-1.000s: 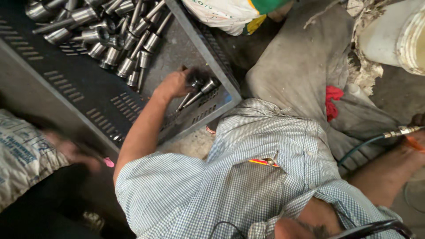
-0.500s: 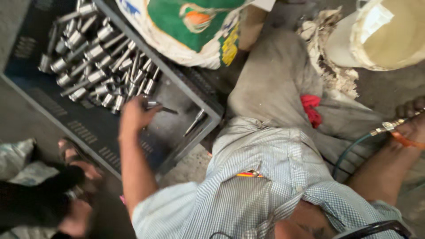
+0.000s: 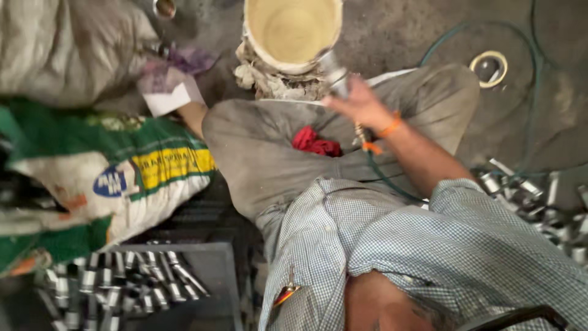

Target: The person repeatedly picks up metal cylindrical parts, inserts them into a pneumatic tool, and flushes them with liquid from a bucket. The person also wraps tape around a part and places finished parts into a crate.

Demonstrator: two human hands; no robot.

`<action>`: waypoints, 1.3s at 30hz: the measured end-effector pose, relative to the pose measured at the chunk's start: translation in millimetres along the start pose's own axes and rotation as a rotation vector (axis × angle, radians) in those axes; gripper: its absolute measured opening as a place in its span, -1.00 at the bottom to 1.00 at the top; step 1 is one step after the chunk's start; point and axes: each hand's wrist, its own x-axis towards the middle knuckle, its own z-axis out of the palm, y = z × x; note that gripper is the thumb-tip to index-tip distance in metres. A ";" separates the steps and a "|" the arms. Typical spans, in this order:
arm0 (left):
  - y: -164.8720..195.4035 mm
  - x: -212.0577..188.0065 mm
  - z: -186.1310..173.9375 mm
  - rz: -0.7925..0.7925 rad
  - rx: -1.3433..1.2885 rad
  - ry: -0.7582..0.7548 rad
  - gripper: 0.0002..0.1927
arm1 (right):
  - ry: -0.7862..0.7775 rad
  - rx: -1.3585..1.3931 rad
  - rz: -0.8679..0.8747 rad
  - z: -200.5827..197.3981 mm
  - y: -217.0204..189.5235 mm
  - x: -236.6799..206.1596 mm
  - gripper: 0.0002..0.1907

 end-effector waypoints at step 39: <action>287.5 -253.2 247.5 -1.103 -1.468 -1.297 -0.01 | -0.292 -0.033 -0.127 -20.5 -37.6 -32.7 -0.28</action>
